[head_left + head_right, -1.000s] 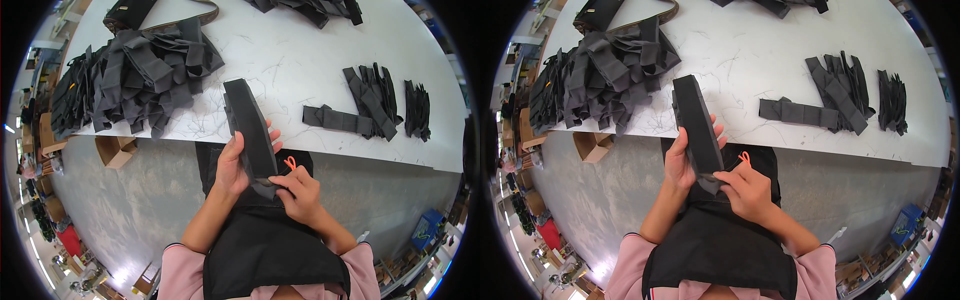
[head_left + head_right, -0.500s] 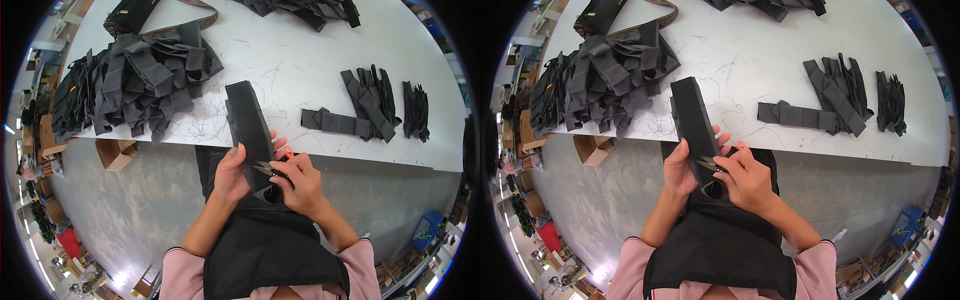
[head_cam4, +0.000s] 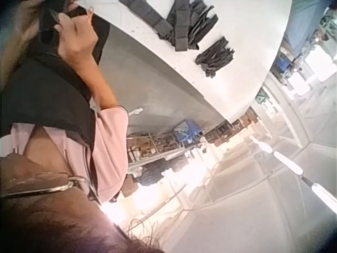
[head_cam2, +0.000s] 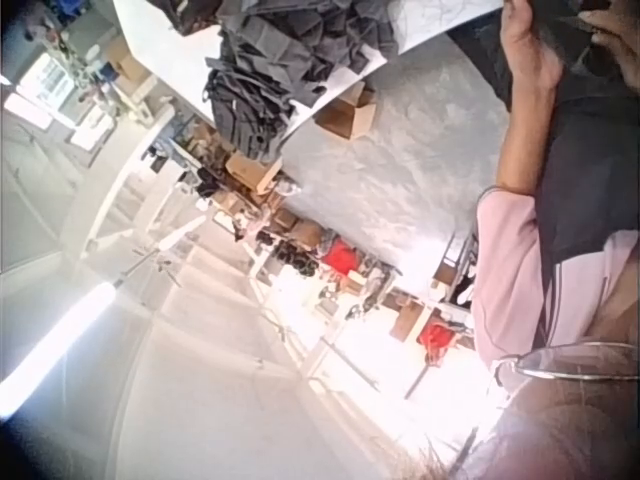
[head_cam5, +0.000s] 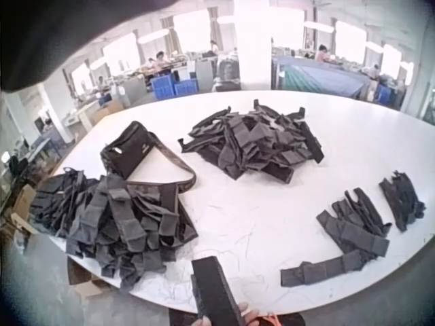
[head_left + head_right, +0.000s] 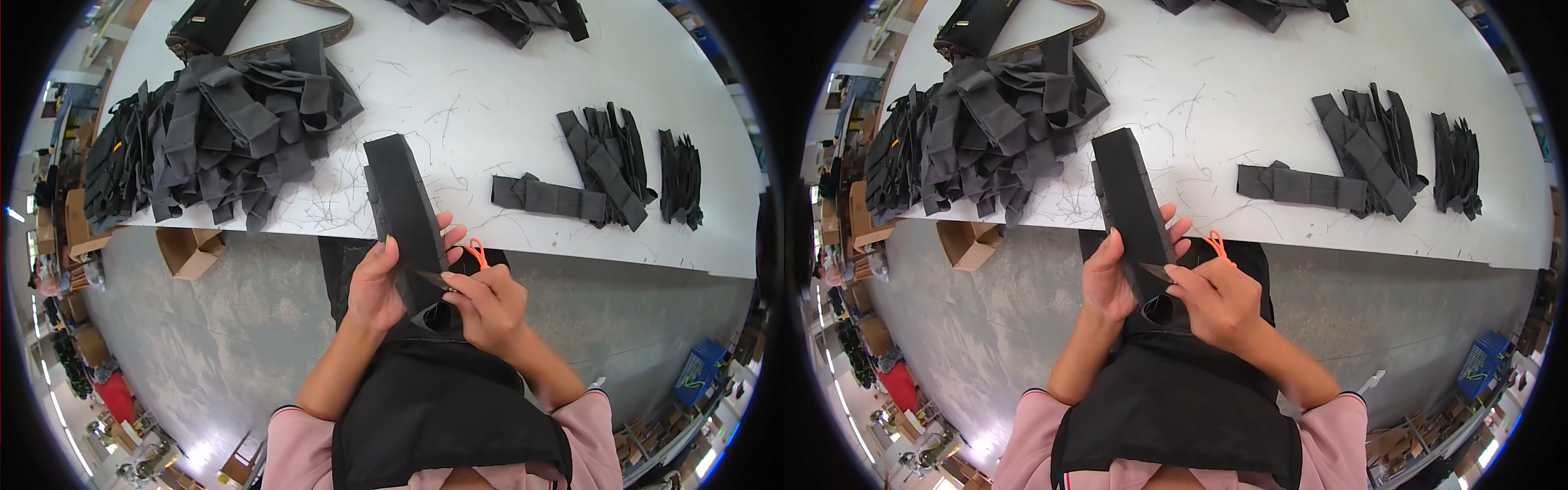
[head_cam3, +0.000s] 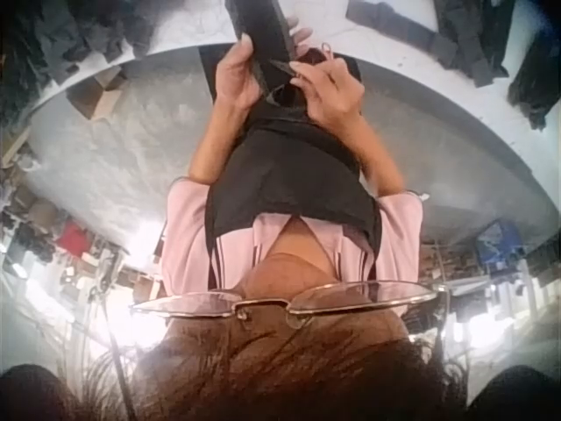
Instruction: Manually trimming excess material from grey fabric components using a hand-held tool at a factory workbench.
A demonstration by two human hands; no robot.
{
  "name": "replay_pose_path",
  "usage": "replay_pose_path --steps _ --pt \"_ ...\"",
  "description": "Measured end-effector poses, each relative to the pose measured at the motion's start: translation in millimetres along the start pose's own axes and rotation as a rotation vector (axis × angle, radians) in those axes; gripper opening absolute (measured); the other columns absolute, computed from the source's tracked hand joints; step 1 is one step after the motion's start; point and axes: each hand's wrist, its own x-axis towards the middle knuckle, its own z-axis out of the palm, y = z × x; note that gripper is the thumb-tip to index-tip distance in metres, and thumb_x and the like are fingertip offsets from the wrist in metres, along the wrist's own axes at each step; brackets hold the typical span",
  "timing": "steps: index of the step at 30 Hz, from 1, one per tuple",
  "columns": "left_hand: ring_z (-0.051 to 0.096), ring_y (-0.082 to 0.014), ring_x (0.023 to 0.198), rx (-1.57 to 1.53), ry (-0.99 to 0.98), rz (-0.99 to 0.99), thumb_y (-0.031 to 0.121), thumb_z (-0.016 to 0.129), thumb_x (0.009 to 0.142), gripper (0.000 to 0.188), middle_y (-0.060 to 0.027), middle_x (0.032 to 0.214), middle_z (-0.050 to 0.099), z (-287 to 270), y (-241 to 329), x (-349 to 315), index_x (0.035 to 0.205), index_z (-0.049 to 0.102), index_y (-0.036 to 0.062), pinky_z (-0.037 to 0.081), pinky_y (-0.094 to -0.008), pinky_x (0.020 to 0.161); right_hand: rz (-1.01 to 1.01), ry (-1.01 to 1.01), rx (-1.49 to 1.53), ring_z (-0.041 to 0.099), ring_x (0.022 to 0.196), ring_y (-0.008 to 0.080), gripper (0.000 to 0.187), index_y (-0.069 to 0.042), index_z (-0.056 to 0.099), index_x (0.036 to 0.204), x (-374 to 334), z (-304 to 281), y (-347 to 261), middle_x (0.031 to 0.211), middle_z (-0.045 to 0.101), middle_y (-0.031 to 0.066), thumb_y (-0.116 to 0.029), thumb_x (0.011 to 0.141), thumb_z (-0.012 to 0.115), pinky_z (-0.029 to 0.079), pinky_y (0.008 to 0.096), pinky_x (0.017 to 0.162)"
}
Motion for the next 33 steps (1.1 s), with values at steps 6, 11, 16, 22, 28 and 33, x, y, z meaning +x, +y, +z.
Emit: replay_pose_path --steps 6,11,16,22,28,33 --pt "0.039 -0.0331 0.129 0.084 0.059 -0.003 0.030 0.046 0.095 0.056 -0.0200 0.141 0.036 4 1 0 0.135 0.033 -0.0073 0.035 -0.0438 0.106 0.224 -0.067 0.124 0.055 0.064 0.0210 0.031 -0.007 0.064 0.094 7 -9 -2 0.079 0.052 0.0069 -0.005 0.066 0.075 0.046 0.0315 0.055" --pt "0.051 -0.0289 0.118 0.265 0.218 0.000 0.031 0.041 0.098 0.051 -0.0189 0.134 0.046 6 9 -6 0.133 0.037 -0.0049 0.045 -0.0390 0.096 0.331 -0.010 0.146 0.051 0.062 0.0204 0.032 -0.007 0.063 0.095 -3 -23 5 0.079 0.050 0.0070 -0.002 0.065 0.074 0.044 0.0300 0.053" --pt "0.054 -0.0252 0.112 0.242 0.222 -0.009 0.027 0.040 0.098 0.047 -0.0187 0.133 0.047 6 9 -5 0.132 0.038 -0.0046 0.046 -0.0364 0.094 0.344 -0.022 0.129 0.049 0.058 0.0190 0.028 -0.007 0.064 0.093 -1 -22 4 0.077 0.049 0.0058 -0.003 0.066 0.074 0.039 0.0274 0.047" --pt "0.055 -0.0253 0.111 0.348 0.235 0.017 0.026 0.041 0.098 0.046 -0.0206 0.132 0.047 13 8 -5 0.133 0.037 -0.0043 0.047 -0.0360 0.094 0.319 -0.033 0.083 0.049 0.058 0.0196 0.026 -0.006 0.064 0.092 0 -21 4 0.076 0.048 0.0059 -0.005 0.067 0.073 0.040 0.0292 0.048" --pt "0.057 -0.0252 0.108 0.421 0.245 0.029 0.026 0.041 0.098 0.044 -0.0216 0.130 0.049 14 10 -7 0.129 0.041 -0.0065 0.048 -0.0358 0.091 0.344 -0.047 0.074 0.051 0.058 0.0208 0.026 -0.006 0.064 0.091 2 -21 1 0.075 0.049 0.0060 -0.004 0.067 0.073 0.042 0.0300 0.051" --pt "0.059 -0.0247 0.104 0.385 0.256 -0.022 0.026 0.040 0.099 0.044 -0.0225 0.128 0.051 15 13 -7 0.127 0.043 -0.0080 0.050 -0.0347 0.088 0.235 -0.024 0.132 0.048 0.057 0.0168 0.028 -0.004 0.067 0.091 -1 -17 10 0.072 0.050 0.0058 0.000 0.065 0.074 0.039 0.0270 0.048"
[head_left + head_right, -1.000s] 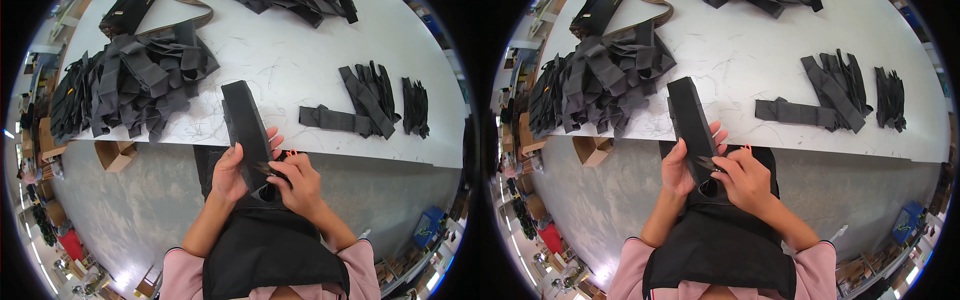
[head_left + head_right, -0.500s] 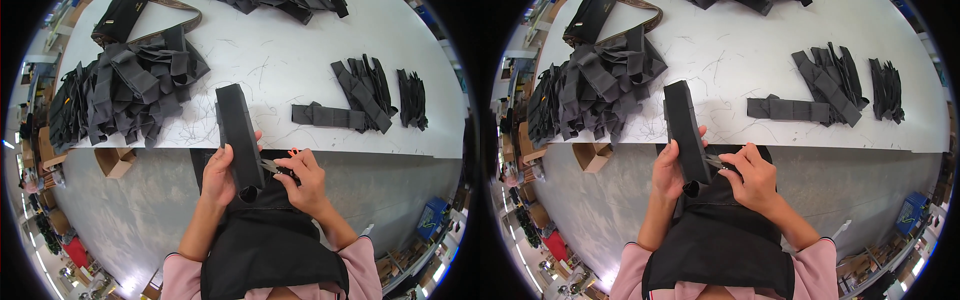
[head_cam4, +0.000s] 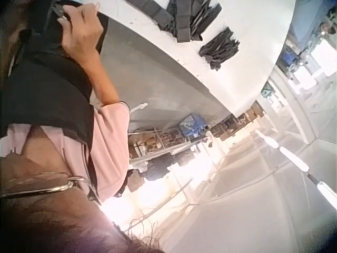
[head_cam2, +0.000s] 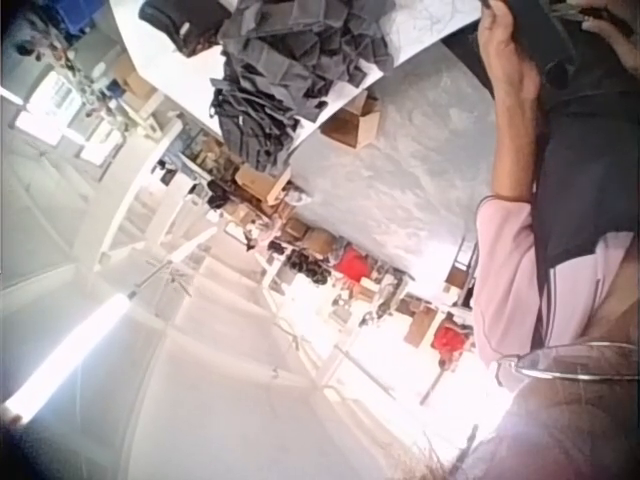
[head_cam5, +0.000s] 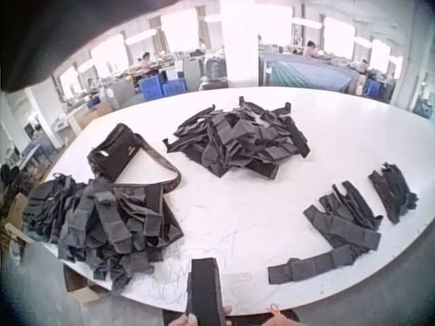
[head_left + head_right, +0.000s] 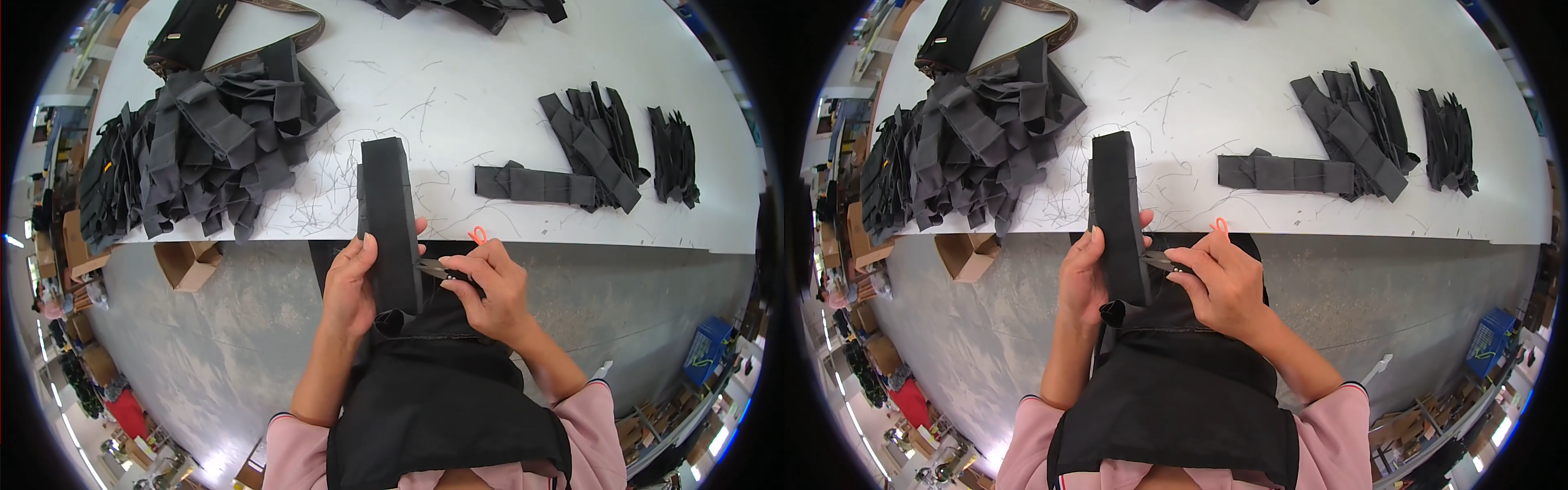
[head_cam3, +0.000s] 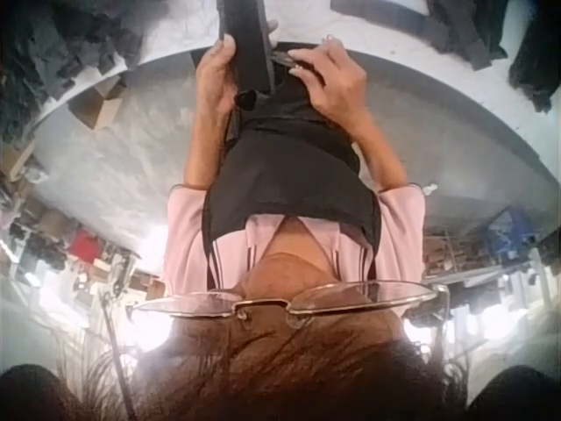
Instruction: Manually trimming excess material from grey fabric components using a hand-held tool at a factory workbench.
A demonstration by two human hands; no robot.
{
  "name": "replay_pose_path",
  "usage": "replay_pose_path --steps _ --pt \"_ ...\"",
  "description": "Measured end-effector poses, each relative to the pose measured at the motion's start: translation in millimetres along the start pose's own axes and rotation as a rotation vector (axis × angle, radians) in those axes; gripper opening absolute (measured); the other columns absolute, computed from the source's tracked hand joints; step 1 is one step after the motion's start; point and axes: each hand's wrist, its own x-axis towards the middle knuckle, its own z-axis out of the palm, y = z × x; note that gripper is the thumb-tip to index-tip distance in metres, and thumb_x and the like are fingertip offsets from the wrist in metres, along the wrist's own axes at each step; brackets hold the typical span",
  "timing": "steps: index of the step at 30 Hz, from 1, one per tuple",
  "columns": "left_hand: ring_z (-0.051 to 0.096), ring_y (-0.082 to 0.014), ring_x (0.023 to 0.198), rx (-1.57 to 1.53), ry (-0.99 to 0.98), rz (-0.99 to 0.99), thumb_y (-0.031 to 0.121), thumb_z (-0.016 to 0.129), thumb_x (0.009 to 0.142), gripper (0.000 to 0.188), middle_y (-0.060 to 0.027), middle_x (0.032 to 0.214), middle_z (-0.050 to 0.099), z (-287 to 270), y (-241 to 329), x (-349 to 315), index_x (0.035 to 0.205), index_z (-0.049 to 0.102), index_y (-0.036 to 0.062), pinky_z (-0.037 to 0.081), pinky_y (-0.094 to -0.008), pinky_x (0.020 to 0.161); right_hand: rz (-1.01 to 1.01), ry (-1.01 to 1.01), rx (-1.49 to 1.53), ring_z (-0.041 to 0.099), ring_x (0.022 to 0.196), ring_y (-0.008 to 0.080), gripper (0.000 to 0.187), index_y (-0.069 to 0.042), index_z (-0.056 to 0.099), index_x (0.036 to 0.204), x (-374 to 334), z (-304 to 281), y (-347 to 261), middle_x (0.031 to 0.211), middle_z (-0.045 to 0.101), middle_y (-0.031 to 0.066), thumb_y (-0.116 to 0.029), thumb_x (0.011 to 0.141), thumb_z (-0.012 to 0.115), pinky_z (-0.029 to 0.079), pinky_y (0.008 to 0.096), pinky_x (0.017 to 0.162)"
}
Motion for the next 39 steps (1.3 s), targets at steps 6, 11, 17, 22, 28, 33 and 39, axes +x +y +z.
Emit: replay_pose_path --steps 6,11,17,22,28,33,39 --pt "0.060 -0.0245 0.101 -0.031 -0.019 -0.074 0.025 0.040 0.099 0.043 -0.0227 0.126 0.052 -6 1 1 0.126 0.043 -0.0083 0.052 -0.0341 0.086 -0.076 -0.042 -0.019 0.050 0.058 0.0165 0.028 -0.005 0.068 0.091 1 -2 4 0.072 0.052 0.0055 0.000 0.064 0.075 0.038 0.0273 0.048" --pt "0.061 -0.0233 0.100 -0.023 0.010 -0.107 0.023 0.041 0.099 0.040 -0.0211 0.125 0.053 -4 0 1 0.126 0.044 -0.0066 0.051 -0.0328 0.086 -0.059 -0.059 -0.028 0.052 0.058 0.0198 0.031 -0.007 0.067 0.092 -1 -10 0 0.070 0.051 0.0038 -0.003 0.062 0.075 0.040 0.0294 0.050" --pt "0.061 -0.0158 0.094 0.061 0.165 -0.066 0.018 0.049 0.096 0.035 -0.0109 0.111 0.061 -11 -5 2 0.127 0.047 0.0013 0.051 -0.0287 0.082 -0.010 -0.017 0.021 0.050 0.059 0.0177 0.032 -0.006 0.068 0.092 0 -2 -7 0.071 0.052 0.0044 0.001 0.062 0.075 0.039 0.0282 0.049" --pt "0.061 -0.0132 0.088 0.130 0.085 -0.022 0.016 0.051 0.095 0.045 -0.0070 0.096 0.063 -20 -2 1 0.136 0.038 0.0014 0.050 -0.0275 0.079 -0.018 -0.021 0.054 0.051 0.059 0.0188 0.029 -0.005 0.066 0.092 0 -4 -11 0.072 0.051 0.0049 -0.001 0.065 0.075 0.043 0.0274 0.054" --pt "0.038 -0.0109 0.061 -0.525 -0.207 -0.129 0.018 0.033 0.095 0.046 0.0005 0.067 0.039 -23 -30 9 0.137 0.035 0.0003 0.039 -0.0232 0.062 0.244 -0.044 0.328 0.052 0.068 0.0147 0.026 -0.002 0.063 0.094 -4 21 -21 0.086 0.051 0.0066 0.002 0.070 0.072 0.045 0.0277 0.062" --pt "0.037 -0.0137 0.068 -0.575 -0.229 -0.098 0.017 0.030 0.093 0.048 -0.0002 0.069 0.039 -19 -38 7 0.135 0.036 -0.0048 0.037 -0.0225 0.064 0.059 -0.045 0.197 0.054 0.076 0.0209 0.031 -0.002 0.063 0.094 -11 42 -15 0.086 0.054 0.0088 0.005 0.066 0.073 0.046 0.0285 0.065" --pt "0.038 -0.0142 0.072 -0.574 -0.243 -0.065 0.017 0.031 0.092 0.048 0.0001 0.068 0.040 -14 -37 7 0.135 0.036 -0.0049 0.037 -0.0232 0.073 -0.073 -0.008 0.202 0.053 0.077 0.0219 0.032 -0.002 0.065 0.091 -8 47 -18 0.083 0.054 0.0076 0.003 0.062 0.076 0.045 0.0300 0.066"
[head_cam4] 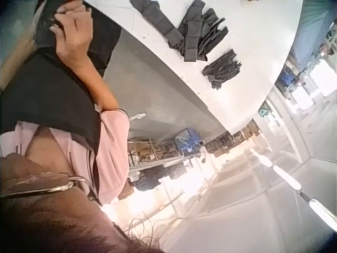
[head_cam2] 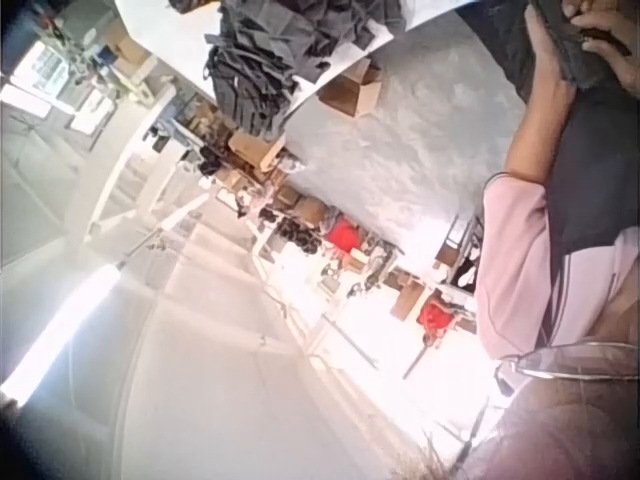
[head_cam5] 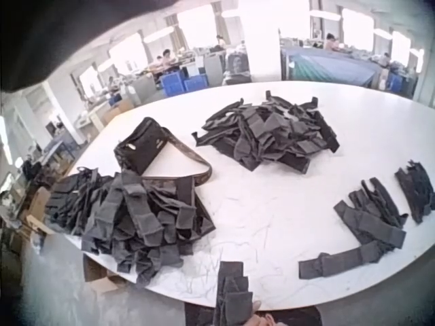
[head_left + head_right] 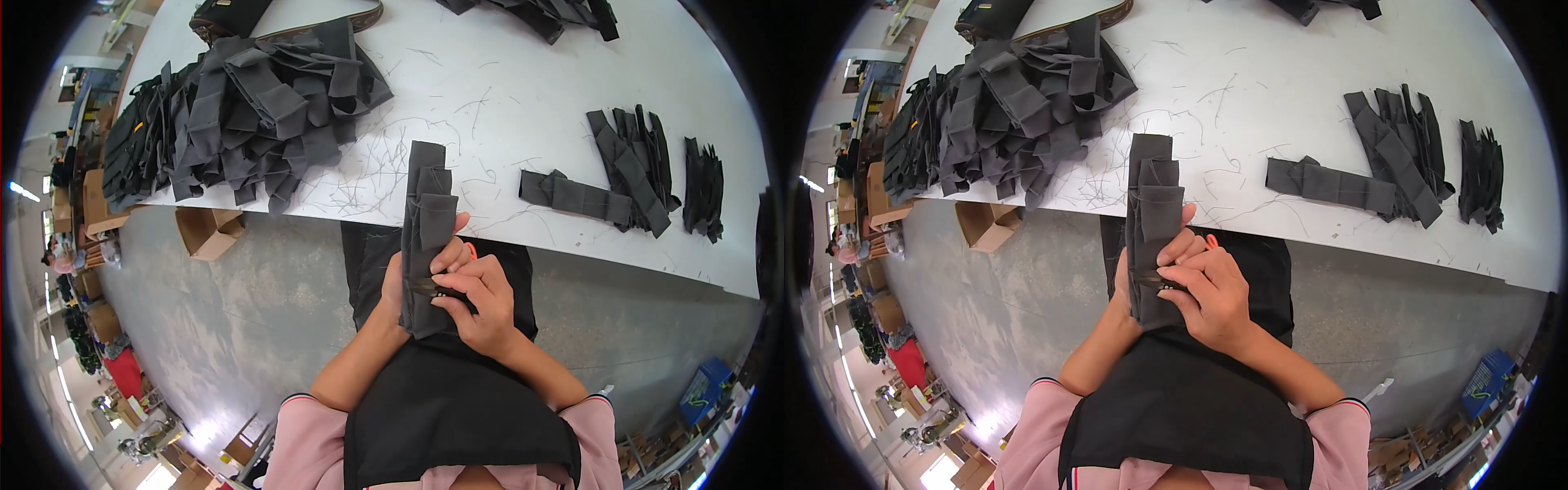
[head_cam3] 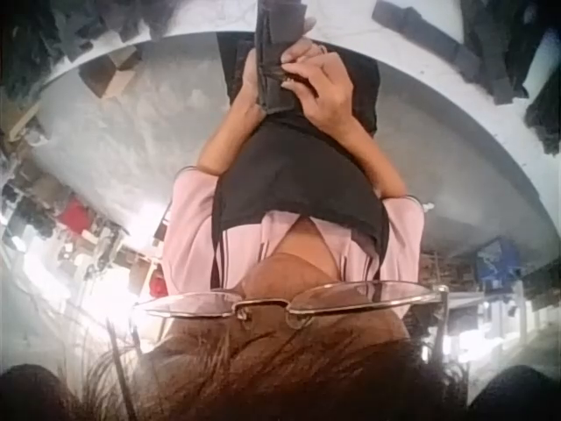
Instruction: Manually trimming excess material from grey fabric components using a hand-held tool at a factory workbench.
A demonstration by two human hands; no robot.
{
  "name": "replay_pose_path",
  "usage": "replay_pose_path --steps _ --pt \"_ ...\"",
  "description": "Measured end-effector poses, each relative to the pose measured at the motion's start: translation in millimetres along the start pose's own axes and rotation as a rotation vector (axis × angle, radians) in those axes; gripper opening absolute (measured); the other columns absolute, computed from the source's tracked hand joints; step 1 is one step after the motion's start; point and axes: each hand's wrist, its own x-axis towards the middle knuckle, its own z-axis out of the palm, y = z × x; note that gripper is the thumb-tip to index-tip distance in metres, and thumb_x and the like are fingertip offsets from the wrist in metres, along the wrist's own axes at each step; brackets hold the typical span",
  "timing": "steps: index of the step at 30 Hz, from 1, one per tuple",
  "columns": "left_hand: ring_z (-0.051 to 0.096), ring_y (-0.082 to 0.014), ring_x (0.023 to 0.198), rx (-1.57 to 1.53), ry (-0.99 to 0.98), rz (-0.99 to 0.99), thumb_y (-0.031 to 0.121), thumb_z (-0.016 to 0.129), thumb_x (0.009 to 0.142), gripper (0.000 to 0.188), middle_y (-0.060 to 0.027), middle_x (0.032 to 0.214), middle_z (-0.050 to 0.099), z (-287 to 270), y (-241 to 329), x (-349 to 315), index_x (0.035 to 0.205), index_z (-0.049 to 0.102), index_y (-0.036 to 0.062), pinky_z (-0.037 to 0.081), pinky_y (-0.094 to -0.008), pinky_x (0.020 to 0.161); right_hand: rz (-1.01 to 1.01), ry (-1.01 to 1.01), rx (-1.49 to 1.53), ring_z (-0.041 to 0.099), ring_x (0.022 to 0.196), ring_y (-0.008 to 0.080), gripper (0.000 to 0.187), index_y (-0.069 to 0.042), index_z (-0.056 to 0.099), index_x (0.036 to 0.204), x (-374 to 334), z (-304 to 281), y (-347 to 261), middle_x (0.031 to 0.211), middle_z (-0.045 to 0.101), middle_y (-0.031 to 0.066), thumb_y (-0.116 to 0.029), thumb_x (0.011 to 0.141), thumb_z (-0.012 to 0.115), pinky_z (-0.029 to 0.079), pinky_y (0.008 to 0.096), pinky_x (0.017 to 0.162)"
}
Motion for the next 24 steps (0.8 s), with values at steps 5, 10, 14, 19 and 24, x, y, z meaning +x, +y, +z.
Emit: replay_pose_path --steps 5,10,14,19,24 --pt "0.038 -0.0135 0.073 0.052 -0.006 0.013 0.018 0.032 0.093 0.048 0.0005 0.068 0.041 2 -2 1 0.135 0.037 -0.0051 0.037 -0.0230 0.075 0.012 0.046 -0.022 0.053 0.076 0.0223 0.033 -0.004 0.065 0.091 -2 6 -2 0.081 0.054 0.0062 0.000 0.061 0.076 0.045 0.0313 0.065" --pt "0.037 -0.0125 0.072 0.153 0.029 0.050 0.019 0.032 0.093 0.048 0.0017 0.067 0.041 4 -3 1 0.135 0.037 -0.0047 0.036 -0.0220 0.074 -0.013 0.083 -0.065 0.054 0.074 0.0235 0.033 -0.005 0.065 0.090 -3 9 -3 0.078 0.053 0.0053 -0.001 0.060 0.076 0.047 0.0327 0.063" --pt "0.037 -0.0120 0.071 0.165 0.037 0.054 0.019 0.033 0.093 0.048 0.0022 0.067 0.041 4 -3 1 0.134 0.038 -0.0049 0.035 -0.0216 0.073 -0.008 0.092 -0.065 0.054 0.072 0.0231 0.032 -0.004 0.066 0.089 -3 9 -5 0.077 0.053 0.0054 0.001 0.059 0.076 0.047 0.0326 0.062" --pt "0.038 -0.0119 0.070 0.171 0.068 0.068 0.019 0.034 0.093 0.048 0.0025 0.066 0.041 6 -5 1 0.134 0.039 -0.0048 0.035 -0.0216 0.073 0.000 0.081 -0.102 0.055 0.071 0.0235 0.031 -0.003 0.065 0.088 -4 8 -7 0.076 0.053 0.0060 0.002 0.059 0.075 0.048 0.0324 0.063" --pt "0.040 -0.0113 0.071 0.238 0.150 0.102 0.025 0.035 0.097 0.045 0.0019 0.067 0.040 -3 -1 -2 0.131 0.042 -0.0029 0.037 -0.0221 0.070 0.235 0.057 0.132 0.054 0.073 0.0182 0.030 -0.003 0.063 0.093 -5 -10 -11 0.080 0.053 0.0072 0.003 0.066 0.074 0.046 0.0275 0.067"
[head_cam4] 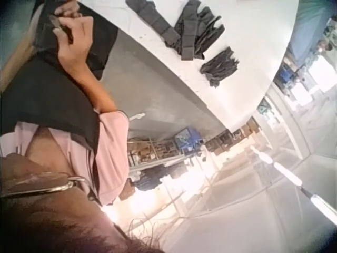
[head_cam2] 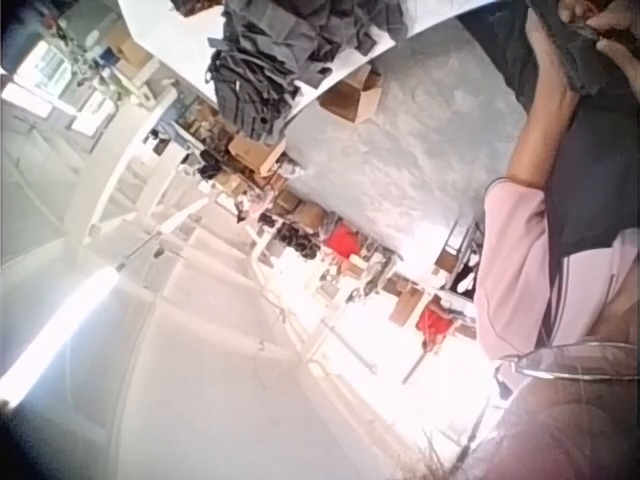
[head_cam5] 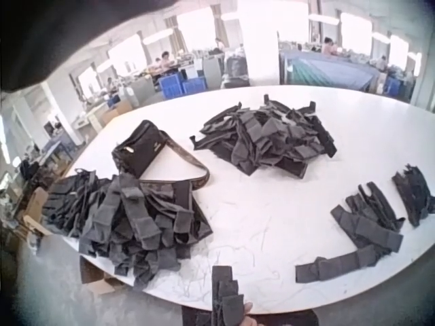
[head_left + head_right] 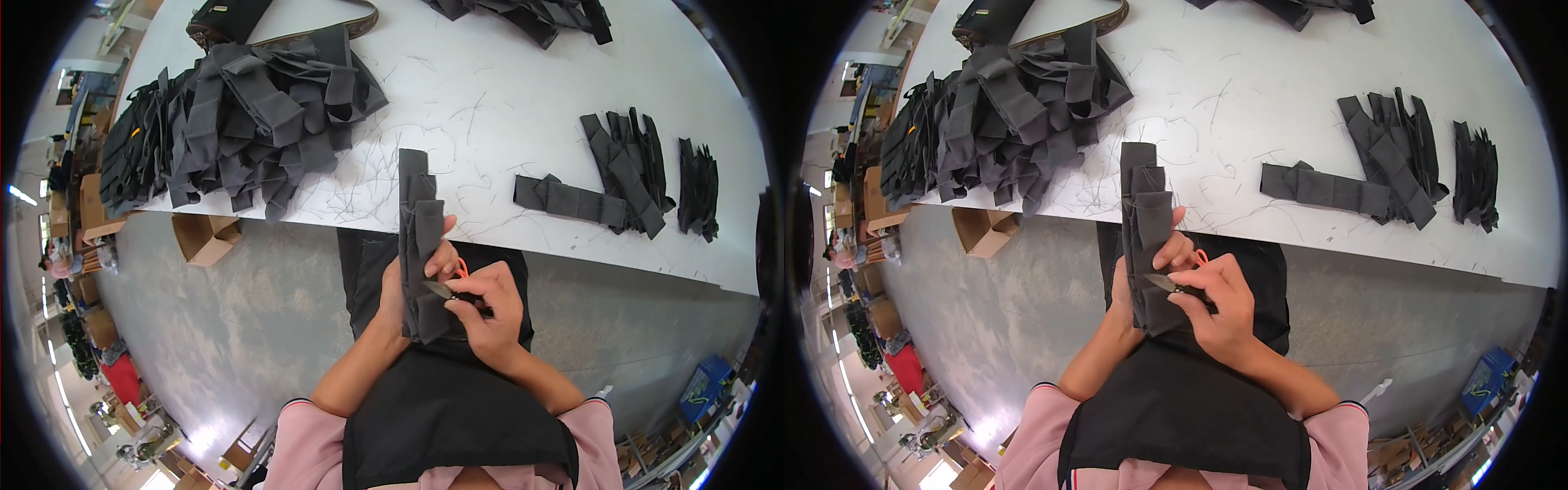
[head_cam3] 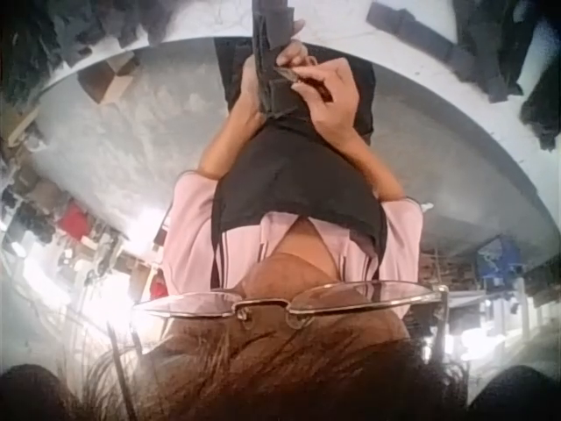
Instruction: Manually trimming excess material from grey fabric components using a hand-held tool at a factory workbench.
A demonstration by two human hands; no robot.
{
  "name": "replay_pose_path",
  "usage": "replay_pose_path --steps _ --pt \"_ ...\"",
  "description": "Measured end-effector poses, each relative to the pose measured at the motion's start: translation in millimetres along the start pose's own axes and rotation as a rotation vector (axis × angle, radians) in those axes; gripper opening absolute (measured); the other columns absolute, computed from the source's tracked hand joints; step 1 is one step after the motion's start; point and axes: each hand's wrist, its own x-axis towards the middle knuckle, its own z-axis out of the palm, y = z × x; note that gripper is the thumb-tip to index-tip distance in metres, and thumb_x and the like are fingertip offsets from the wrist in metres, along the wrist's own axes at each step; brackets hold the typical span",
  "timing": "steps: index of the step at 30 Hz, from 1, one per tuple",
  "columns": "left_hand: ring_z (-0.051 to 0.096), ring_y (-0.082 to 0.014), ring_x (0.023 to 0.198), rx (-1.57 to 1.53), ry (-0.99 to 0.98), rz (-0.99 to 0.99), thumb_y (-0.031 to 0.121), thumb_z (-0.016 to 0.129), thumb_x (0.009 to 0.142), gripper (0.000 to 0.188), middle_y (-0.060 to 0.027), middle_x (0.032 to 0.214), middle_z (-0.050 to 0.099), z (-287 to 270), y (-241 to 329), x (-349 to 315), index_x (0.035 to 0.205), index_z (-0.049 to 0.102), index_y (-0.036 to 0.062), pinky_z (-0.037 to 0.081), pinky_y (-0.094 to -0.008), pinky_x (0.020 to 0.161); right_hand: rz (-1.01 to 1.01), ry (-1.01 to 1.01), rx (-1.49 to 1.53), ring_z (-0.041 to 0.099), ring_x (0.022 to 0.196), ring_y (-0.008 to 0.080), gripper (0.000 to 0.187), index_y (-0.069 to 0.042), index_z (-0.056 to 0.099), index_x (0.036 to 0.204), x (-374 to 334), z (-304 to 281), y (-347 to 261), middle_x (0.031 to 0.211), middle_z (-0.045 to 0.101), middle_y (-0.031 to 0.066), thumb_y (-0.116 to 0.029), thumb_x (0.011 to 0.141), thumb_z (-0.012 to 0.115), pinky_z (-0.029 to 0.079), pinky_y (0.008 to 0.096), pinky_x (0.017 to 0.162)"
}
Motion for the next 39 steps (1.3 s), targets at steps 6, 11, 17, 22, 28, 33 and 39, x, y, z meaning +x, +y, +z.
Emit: replay_pose_path --steps 6,11,17,22,28,33,39 --pt "0.045 -0.0127 0.070 0.298 0.259 0.056 0.041 0.040 0.097 0.044 -0.0016 0.077 0.048 5 2 -6 0.114 0.049 0.0026 0.041 -0.0258 0.067 0.307 -0.195 0.256 0.053 0.070 0.0081 0.041 -0.001 0.053 0.105 9 9 1 0.080 0.053 0.0028 0.001 0.069 0.074 0.045 0.0221 0.066" --pt "0.059 -0.0175 0.090 0.284 0.104 0.009 0.039 0.048 0.095 0.038 -0.0092 0.097 0.060 19 23 -10 0.103 0.053 0.0027 0.048 -0.0310 0.081 0.341 -0.204 0.283 0.053 0.071 0.0047 0.032 -0.001 0.054 0.102 -1 -3 6 0.082 0.055 0.0021 0.005 0.074 0.068 0.046 0.0199 0.066" --pt "0.065 -0.0261 0.084 0.320 0.087 -0.009 0.022 0.052 0.094 0.032 -0.0174 0.102 0.061 16 30 -7 0.116 0.042 0.0012 0.056 -0.0387 0.074 0.119 -0.006 -0.156 0.054 0.066 0.0096 0.033 -0.002 0.059 0.104 9 -30 -11 0.081 0.055 0.0055 0.002 0.073 0.068 0.043 0.0212 0.059" --pt "0.065 -0.0236 0.077 0.454 0.105 -0.061 0.021 0.053 0.094 0.032 -0.0158 0.099 0.061 21 30 -10 0.116 0.042 0.0011 0.056 -0.0367 0.069 -0.180 0.048 -0.537 0.058 0.064 0.0214 0.032 -0.005 0.062 0.100 36 -32 0 0.080 0.060 0.0072 0.001 0.070 0.070 0.045 0.0302 0.057" --pt "0.064 -0.0207 0.073 0.550 0.124 -0.057 0.016 0.057 0.092 0.033 -0.0135 0.094 0.062 30 27 -10 0.117 0.042 0.0009 0.054 -0.0333 0.067 -0.204 0.015 -0.611 0.057 0.063 0.0230 0.033 -0.007 0.064 0.101 39 -31 3 0.081 0.062 0.0054 -0.003 0.069 0.070 0.044 0.0311 0.056" --pt "0.062 -0.0195 0.072 0.577 0.116 -0.070 0.013 0.060 0.089 0.034 -0.0121 0.094 0.062 31 27 -12 0.116 0.043 0.0008 0.052 -0.0328 0.066 -0.191 0.032 -0.593 0.057 0.063 0.0231 0.031 -0.007 0.065 0.099 38 -30 5 0.080 0.062 0.0058 -0.001 0.069 0.070 0.045 0.0311 0.056" --pt "0.062 -0.0190 0.071 0.602 0.113 -0.091 0.008 0.061 0.087 0.033 -0.0120 0.094 0.061 34 28 -13 0.115 0.044 0.0002 0.052 -0.0327 0.065 -0.172 0.116 -0.446 0.059 0.065 0.0231 0.028 -0.006 0.066 0.096 30 -33 9 0.081 0.063 0.0064 -0.001 0.069 0.071 0.046 0.0305 0.059"
